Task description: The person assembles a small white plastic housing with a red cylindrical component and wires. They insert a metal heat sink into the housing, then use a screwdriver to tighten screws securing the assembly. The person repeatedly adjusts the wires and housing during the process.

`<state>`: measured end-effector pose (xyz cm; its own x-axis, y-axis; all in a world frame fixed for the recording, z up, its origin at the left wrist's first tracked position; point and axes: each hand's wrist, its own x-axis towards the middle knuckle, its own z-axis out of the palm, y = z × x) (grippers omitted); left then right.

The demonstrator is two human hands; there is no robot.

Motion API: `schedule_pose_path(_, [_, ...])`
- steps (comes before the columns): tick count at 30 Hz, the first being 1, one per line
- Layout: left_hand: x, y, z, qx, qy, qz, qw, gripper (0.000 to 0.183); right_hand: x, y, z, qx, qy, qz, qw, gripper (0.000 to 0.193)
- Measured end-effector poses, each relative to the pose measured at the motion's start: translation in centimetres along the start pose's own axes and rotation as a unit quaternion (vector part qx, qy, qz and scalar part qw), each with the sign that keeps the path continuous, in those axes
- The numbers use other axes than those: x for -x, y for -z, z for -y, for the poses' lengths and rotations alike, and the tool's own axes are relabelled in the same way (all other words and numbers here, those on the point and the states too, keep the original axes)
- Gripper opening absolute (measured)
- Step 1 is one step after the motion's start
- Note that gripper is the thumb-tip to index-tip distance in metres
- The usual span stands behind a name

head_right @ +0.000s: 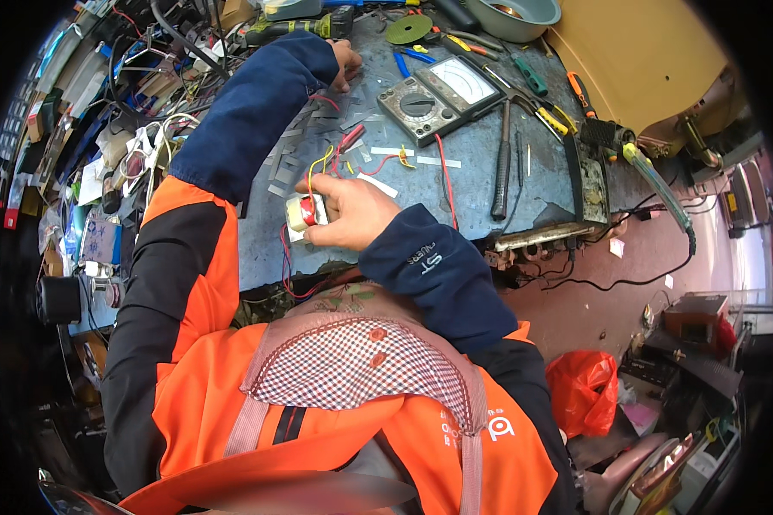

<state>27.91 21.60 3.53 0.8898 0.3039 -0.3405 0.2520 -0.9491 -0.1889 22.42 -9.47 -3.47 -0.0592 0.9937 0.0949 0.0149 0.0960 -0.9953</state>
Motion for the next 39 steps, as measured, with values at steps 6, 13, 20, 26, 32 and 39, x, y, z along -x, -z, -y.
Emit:
schedule_pose_path(6, [0.4, -4.5, 4.9, 0.188, -0.026, -0.053, 0.980, 0.044, 0.0, -0.7, 1.0, 0.026, -0.017, 0.007, 0.999, 0.059])
schedule_pose_path(13, [0.2, -3.5, 3.6, 0.239, 0.056, -0.001, 0.969, 0.043, -0.1, -0.6, 0.7, -0.015, -0.020, 0.006, 1.000, 0.060])
schedule_pose_path(20, [1.9, -4.6, 4.8, 0.209, -0.004, -0.085, 0.974, 0.045, -0.1, -0.8, 1.1, -0.030, -0.022, 0.014, 0.999, 0.062])
schedule_pose_path(26, [4.1, -5.3, 5.2, 0.193, 0.025, -0.048, 0.980, 0.069, -0.2, -0.6, 0.1, -0.013, -0.008, 0.009, 1.000, 0.059])
schedule_pose_path(32, [4.9, -5.0, 5.2, 0.227, 0.002, -0.030, 0.973, 0.067, -0.2, -0.8, 0.3, -0.009, -0.004, 0.003, 1.000, 0.057])
schedule_pose_path(39, [8.6, -6.7, 3.5, 0.244, -0.121, -0.072, 0.960, 0.050, 0.0, -0.4, 1.3, 0.032, -0.041, 0.007, 0.999, 0.059])
